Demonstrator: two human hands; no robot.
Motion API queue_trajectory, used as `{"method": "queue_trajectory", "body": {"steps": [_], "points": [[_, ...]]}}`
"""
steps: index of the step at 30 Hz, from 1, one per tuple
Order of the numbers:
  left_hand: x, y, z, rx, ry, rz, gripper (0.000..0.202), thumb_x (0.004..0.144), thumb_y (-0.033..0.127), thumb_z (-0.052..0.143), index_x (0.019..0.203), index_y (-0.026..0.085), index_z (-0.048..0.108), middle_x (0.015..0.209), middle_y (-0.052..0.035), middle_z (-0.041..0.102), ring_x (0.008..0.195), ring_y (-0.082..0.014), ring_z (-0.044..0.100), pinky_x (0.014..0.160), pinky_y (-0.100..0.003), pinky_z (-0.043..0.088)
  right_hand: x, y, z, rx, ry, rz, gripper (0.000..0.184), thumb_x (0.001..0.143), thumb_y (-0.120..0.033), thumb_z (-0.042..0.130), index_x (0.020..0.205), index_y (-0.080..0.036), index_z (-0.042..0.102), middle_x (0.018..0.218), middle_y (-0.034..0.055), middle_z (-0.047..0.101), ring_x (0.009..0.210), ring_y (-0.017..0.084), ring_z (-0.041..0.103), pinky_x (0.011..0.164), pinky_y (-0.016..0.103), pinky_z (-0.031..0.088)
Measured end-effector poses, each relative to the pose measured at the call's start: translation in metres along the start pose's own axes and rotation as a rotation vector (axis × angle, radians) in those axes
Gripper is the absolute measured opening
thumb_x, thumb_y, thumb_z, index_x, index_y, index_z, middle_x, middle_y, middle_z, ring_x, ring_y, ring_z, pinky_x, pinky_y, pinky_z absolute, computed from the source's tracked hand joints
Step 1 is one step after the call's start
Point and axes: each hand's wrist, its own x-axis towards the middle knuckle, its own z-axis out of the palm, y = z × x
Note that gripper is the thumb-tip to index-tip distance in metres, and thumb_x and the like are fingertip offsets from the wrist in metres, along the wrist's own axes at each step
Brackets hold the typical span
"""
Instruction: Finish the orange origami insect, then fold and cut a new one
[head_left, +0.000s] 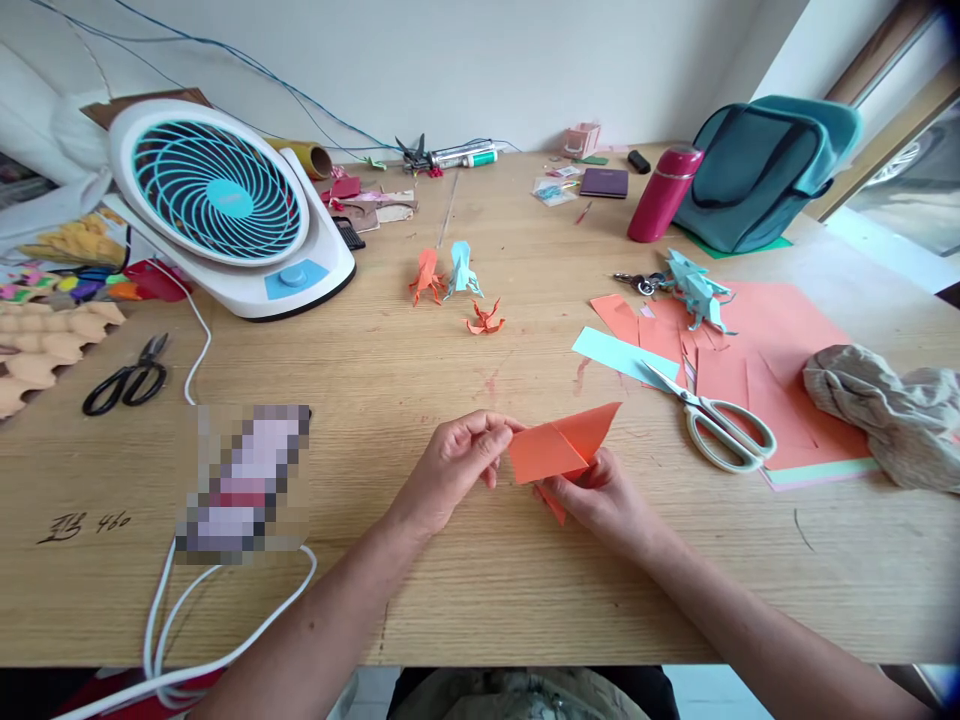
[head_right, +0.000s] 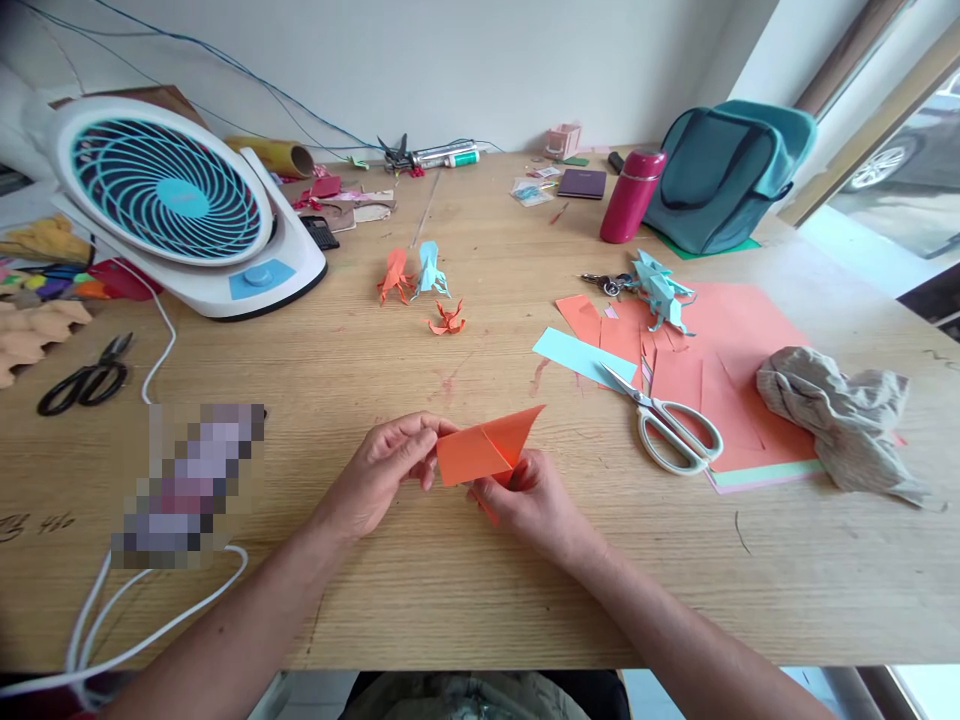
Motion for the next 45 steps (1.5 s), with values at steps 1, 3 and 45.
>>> {"method": "queue_trajectory", "body": {"steps": [1,3,45], "points": [[0.0,0.0,-0.001,0.038,-0.015,-0.012,0.034,0.083,0.047,0.072,0.093,0.015,0.072,0.076,-0.0021,0.064,0.061,-0.0097,0.051,0.053,-0.021,0.043,0.0,0.0,-0.001,-0.019,-0.029,0.015,0.033,0.083,-0.047,0.067,0.068,-0.018,0.058,0.055,-0.0021,0.053,0.049,0.01,0.043,0.047,0.024,0.034],[0.001,-0.002,-0.002,0.079,-0.038,-0.044,0.033,0.077,0.045,0.079,0.088,0.015,0.071,0.081,-0.0035,0.068,0.066,-0.011,0.056,0.053,-0.021,0.043,-0.002,0.0,-0.004,-0.056,-0.084,0.045,0.027,0.084,-0.039,0.066,0.07,-0.018,0.056,0.053,-0.0045,0.048,0.048,0.008,0.038,0.045,0.023,0.028],[0.006,-0.016,-0.005,0.136,-0.081,-0.161,0.033,0.071,0.042,0.081,0.082,0.014,0.071,0.069,0.0005,0.06,0.059,-0.0094,0.048,0.05,-0.021,0.038,0.002,-0.001,-0.03,-0.185,0.087,-0.045,0.042,0.087,-0.055,0.066,0.069,-0.018,0.055,0.061,-0.005,0.043,0.056,0.009,0.033,0.05,0.025,0.024]]}}
